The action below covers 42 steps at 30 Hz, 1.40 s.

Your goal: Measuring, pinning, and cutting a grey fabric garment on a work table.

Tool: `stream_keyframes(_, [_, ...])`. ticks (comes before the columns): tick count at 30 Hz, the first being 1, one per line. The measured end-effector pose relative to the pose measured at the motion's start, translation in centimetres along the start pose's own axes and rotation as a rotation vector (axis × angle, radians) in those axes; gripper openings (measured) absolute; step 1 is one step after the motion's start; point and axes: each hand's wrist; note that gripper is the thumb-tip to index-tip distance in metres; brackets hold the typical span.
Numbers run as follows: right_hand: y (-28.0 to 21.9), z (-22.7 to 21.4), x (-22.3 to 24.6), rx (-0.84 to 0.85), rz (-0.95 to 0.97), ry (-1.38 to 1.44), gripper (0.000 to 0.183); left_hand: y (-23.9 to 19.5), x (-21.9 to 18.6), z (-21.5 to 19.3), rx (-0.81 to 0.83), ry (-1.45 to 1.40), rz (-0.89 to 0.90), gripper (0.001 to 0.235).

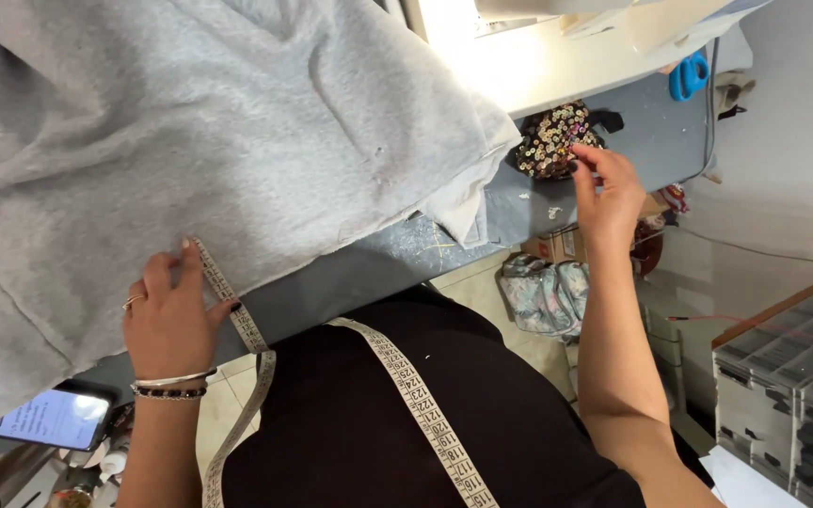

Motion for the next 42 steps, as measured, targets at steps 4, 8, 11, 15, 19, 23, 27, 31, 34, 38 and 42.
stream_keyframes(4, [-0.2, 0.7, -0.3, -0.013, -0.086, -0.107, 0.017, 0.0, 0.0, 0.0, -0.002, -0.003, -0.008, 0.090])
stream_keyframes(8, [-1.3, 1.6, -3.7, -0.034, -0.204, -0.391, 0.012, 0.1, -0.1, -0.6, 0.033, -0.023, -0.024, 0.087])
stream_keyframes(11, [-1.2, 0.8, -3.5, 0.014, -0.199, -0.609, 0.004, 0.6, -0.2, -0.4, 0.000, -0.035, -0.033, 0.088])
stream_keyframes(15, [-0.3, -1.2, -1.1, 0.299, 0.235, -0.227, 0.028, 0.3, 0.0, 1.4, -0.077, -0.009, -0.090, 0.063])
stream_keyframes(19, [1.0, -1.9, 6.6, 0.090, -0.180, 0.173, 0.013, 0.3, -0.6, 4.9, -0.203, -0.153, -0.169, 0.047])
stream_keyframes(23, [0.3, 7.9, 18.2, 0.312, -0.203, 0.441, 0.022, 0.3, -0.3, 3.9, -0.307, -0.103, -0.204, 0.039])
stream_keyframes(27, [-2.2, 19.0, 28.8, 0.685, -0.190, 0.629, 0.013, -0.1, -0.6, 4.3, -0.359, -0.255, -0.209, 0.033])
stream_keyframes(31, [-2.6, 23.5, 30.3, 0.784, -0.354, 0.515, 0.005, -0.1, 0.1, 3.2, -0.317, -0.286, -0.205, 0.032])
stream_keyframes(34, [-2.3, 23.6, 28.6, 0.724, -0.578, 0.247, 0.010, -0.3, -0.2, 3.8, -0.229, -0.364, -0.207, 0.035])
stream_keyframes(38, [-2.6, 23.1, 29.8, 0.653, -0.828, 0.054, 0.012, -0.1, -0.5, 5.3, -0.378, -0.369, -0.231, 0.029])
stream_keyframes(42, [-1.8, 22.4, 31.2, 0.566, -0.978, -0.185, 0.011, -0.3, -0.1, 4.5, -0.459, -0.383, -0.208, 0.026])
Point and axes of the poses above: each hand's wrist, its own y-axis towards the middle knuckle, its own z-axis out of the palm, x = y × z, and after that the axes turned 1 degree about -z, right-handed
